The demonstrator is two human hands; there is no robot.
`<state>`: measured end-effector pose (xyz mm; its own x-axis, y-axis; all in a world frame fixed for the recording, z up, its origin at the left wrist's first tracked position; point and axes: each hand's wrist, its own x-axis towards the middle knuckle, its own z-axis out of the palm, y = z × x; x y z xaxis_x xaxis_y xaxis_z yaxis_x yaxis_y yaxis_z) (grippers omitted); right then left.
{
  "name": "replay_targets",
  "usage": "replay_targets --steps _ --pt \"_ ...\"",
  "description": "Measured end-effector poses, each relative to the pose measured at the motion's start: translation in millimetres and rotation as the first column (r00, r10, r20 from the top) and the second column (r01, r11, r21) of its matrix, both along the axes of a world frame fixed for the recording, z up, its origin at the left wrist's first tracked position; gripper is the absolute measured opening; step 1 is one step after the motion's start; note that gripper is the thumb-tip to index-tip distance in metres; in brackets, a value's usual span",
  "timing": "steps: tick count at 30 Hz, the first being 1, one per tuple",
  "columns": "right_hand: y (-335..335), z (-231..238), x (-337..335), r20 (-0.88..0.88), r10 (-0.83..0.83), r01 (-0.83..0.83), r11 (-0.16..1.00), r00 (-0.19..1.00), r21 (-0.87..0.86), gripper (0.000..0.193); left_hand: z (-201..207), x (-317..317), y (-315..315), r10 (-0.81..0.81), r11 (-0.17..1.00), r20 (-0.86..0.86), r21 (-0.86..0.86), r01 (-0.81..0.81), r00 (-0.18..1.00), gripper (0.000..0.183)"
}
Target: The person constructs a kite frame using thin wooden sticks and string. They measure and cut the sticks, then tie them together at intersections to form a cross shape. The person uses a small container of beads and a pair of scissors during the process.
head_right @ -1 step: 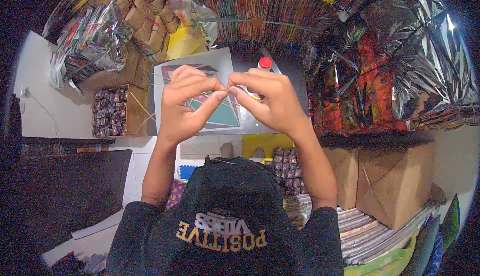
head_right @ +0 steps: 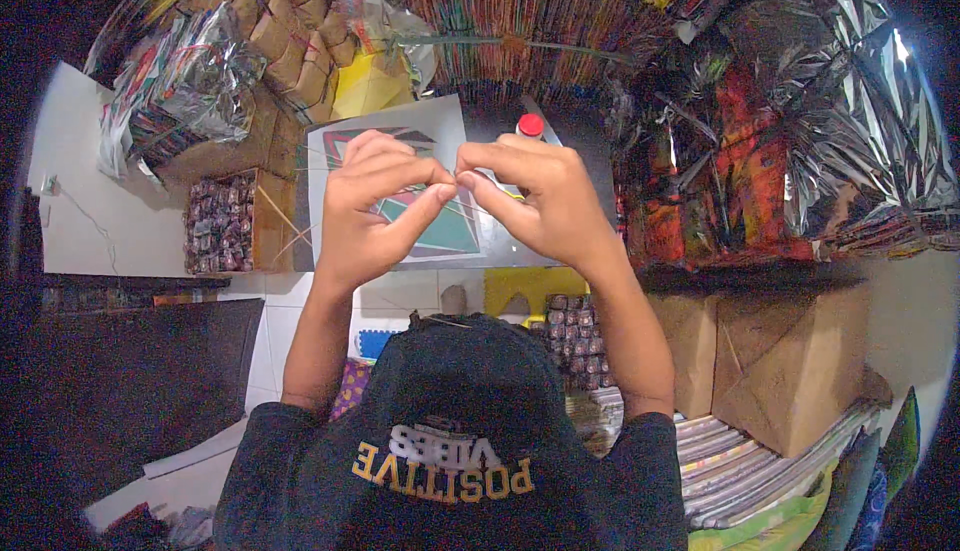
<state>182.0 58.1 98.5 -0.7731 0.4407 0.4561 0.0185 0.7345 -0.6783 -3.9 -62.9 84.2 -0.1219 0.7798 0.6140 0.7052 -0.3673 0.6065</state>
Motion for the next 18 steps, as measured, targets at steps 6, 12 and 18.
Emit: replay_targets --steps 6,12,18 --pt "3 -2 -3 -0.048 -0.011 0.024 0.961 0.999 0.275 0.017 1 -1 -1 0.021 0.999 -0.086 -0.032 -0.024 0.996 0.009" --pt "-10 0 -2 -0.007 -0.074 0.071 0.922 0.997 0.382 0.02 -3 7 1 0.165 0.985 -0.108 0.067 -0.159 0.98 0.008" --pt "-11 -1 3 -0.09 -0.031 0.043 0.989 0.995 0.14 0.017 2 7 -3 0.112 0.992 0.018 0.063 -0.113 0.993 0.008"
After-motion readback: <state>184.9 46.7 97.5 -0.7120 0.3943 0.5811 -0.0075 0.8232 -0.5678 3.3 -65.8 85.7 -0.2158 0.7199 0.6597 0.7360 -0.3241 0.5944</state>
